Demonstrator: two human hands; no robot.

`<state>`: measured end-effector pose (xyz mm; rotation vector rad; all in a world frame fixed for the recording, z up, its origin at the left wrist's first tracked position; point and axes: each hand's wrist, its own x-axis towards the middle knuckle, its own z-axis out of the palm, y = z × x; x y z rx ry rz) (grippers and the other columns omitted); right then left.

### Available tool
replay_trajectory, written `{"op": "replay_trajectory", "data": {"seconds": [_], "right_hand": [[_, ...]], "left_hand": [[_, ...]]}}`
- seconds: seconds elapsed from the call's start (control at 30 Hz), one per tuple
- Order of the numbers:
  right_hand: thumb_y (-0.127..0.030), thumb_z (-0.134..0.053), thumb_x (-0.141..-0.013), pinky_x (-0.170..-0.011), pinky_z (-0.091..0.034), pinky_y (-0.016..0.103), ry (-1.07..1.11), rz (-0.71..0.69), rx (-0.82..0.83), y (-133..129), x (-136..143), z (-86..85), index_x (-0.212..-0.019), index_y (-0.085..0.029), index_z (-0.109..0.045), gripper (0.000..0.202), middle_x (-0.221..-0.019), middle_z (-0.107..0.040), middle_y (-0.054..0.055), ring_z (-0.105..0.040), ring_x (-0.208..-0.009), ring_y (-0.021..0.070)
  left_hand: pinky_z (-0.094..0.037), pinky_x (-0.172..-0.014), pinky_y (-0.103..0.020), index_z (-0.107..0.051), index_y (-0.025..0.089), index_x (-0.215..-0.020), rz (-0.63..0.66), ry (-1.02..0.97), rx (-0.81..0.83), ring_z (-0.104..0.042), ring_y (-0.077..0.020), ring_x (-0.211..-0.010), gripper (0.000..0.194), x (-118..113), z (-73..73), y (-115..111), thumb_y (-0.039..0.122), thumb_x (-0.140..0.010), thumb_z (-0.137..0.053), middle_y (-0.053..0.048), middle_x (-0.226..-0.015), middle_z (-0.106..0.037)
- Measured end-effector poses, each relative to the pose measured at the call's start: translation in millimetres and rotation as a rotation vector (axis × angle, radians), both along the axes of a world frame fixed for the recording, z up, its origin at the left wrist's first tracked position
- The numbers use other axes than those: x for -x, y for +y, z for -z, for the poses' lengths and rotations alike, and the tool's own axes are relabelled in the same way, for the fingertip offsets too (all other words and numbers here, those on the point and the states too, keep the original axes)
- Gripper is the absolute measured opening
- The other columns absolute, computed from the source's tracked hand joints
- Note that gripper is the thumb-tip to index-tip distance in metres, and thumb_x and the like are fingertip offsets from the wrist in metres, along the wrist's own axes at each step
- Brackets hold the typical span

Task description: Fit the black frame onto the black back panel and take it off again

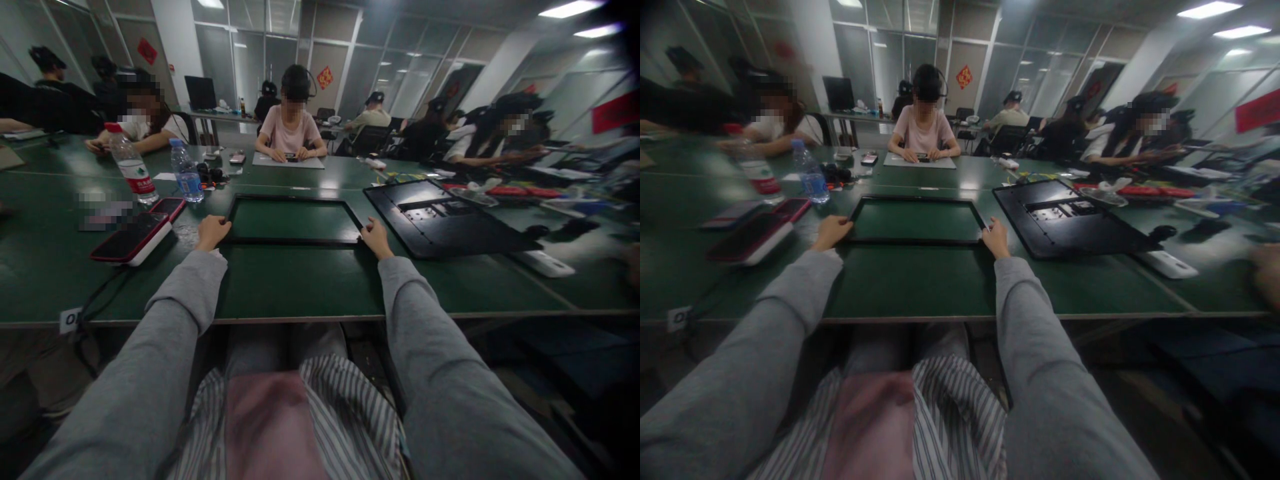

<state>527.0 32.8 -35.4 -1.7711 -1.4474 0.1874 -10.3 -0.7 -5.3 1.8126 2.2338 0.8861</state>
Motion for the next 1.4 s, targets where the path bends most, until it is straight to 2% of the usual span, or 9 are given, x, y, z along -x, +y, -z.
{"op": "replay_trajectory", "data": {"seconds": [0.17, 0.33, 0.43, 0.6, 0.73, 0.9, 1.1, 1.23, 1.4], "right_hand": [[-0.033, -0.061, -0.076, -0.114, -0.052, 0.06, 0.149, -0.029, -0.096, -1, -1, -1.2, -0.14, -0.013, -0.063, 0.067, -0.115, -0.076, 0.018, -0.071, -0.114, 0.0348], [-0.036, -0.059, -0.081, -0.118, -0.05, 0.058, 0.216, -0.036, -0.136, -3, 2, -6.9, -0.141, -0.015, -0.062, 0.063, -0.122, -0.075, 0.018, -0.07, -0.118, 0.0316], [-0.036, -0.058, -0.084, -0.12, -0.049, 0.056, 0.263, -0.059, -0.09, -3, 4, -7.8, -0.147, -0.015, -0.058, 0.067, -0.13, -0.074, 0.019, -0.069, -0.125, 0.0307], [-0.038, -0.061, -0.086, -0.118, -0.051, 0.056, 0.308, -0.099, -0.058, 0, 4, -4.8, -0.154, -0.018, -0.054, 0.071, -0.136, -0.073, 0.018, -0.069, -0.129, 0.0308], [-0.041, -0.062, -0.089, -0.117, -0.053, 0.054, 0.265, -0.092, -0.071, 1, 2, -3.6, -0.153, -0.019, -0.055, 0.069, -0.136, -0.071, 0.018, -0.069, -0.128, 0.031], [-0.042, -0.061, -0.087, -0.116, -0.053, 0.058, 0.212, 0.001, -0.121, 5, -4, -1.1, -0.143, -0.02, -0.062, 0.06, -0.13, -0.069, 0.015, -0.068, -0.125, 0.032], [-0.034, -0.059, -0.084, -0.115, -0.054, 0.056, 0.224, 0.003, -0.138, 7, -6, 0.3, -0.136, -0.02, -0.063, 0.053, -0.126, -0.071, 0.014, -0.068, -0.126, 0.0314], [-0.033, -0.059, -0.086, -0.118, -0.052, 0.054, 0.2, -0.015, -0.12, 2, -3, -4.1, -0.137, -0.02, -0.062, 0.053, -0.133, -0.07, 0.016, -0.066, -0.132, 0.0313], [-0.03, -0.06, -0.085, -0.122, -0.049, 0.055, 0.211, -0.048, -0.127, -3, 3, -8.5, -0.139, -0.018, -0.061, 0.056, -0.136, -0.071, 0.019, -0.066, -0.134, 0.0316]], "left_hand": [[-0.052, -0.106, -0.037, -0.085, 0.015, -0.122, -0.044, -0.097, -0.004, -0.072, -0.0323, -0.126, 0.039, 3, 0.7, 6, 0.033, -0.098, -0.06, -0.014, -0.129, -0.08], [-0.051, -0.11, -0.033, -0.083, 0.012, -0.125, -0.057, -0.312, -0.129, -0.071, -0.0281, -0.127, 0.04, 9, 3.5, 16, 0.032, -0.097, -0.062, -0.012, -0.13, -0.08], [-0.053, -0.109, -0.034, -0.081, 0.009, -0.129, -0.036, -0.468, -0.21, -0.073, -0.0281, -0.122, 0.045, 5, 2.4, 18, 0.037, -0.1, -0.061, -0.013, -0.126, -0.081], [-0.055, -0.109, -0.04, -0.075, 0.011, -0.141, 0.066, -0.627, -0.166, -0.074, -0.0294, -0.119, 0.052, -8, -3.0, 12, 0.046, -0.104, -0.063, -0.015, -0.131, -0.078], [-0.053, -0.115, -0.042, -0.072, 0.011, -0.144, 0.14, -0.619, -0.174, -0.069, -0.0297, -0.13, 0.053, -15, -9.2, 4, 0.045, -0.104, -0.065, -0.017, -0.142, -0.074], [-0.054, -0.11, -0.039, -0.079, 0.009, -0.123, 0.127, -0.578, -0.223, -0.072, -0.0285, -0.12, 0.051, -14, -11.8, 5, 0.052, -0.103, -0.062, -0.015, -0.12, -0.08], [-0.055, -0.101, -0.034, -0.079, 0.013, -0.107, 0.112, -0.532, -0.224, -0.072, -0.0257, -0.109, 0.046, -5, -0.4, 17, 0.053, -0.104, -0.056, -0.009, -0.102, -0.079], [-0.054, -0.102, -0.032, -0.079, 0.014, -0.111, 0.138, -0.476, -0.208, -0.072, -0.0242, -0.11, 0.042, -3, 2.3, 20, 0.046, -0.105, -0.053, -0.009, -0.107, -0.08], [-0.052, -0.107, -0.032, -0.08, 0.012, -0.12, 0.132, -0.424, -0.174, -0.071, -0.026, -0.119, 0.044, -8, -4.3, 11, 0.042, -0.105, -0.052, -0.012, -0.118, -0.081]]}}
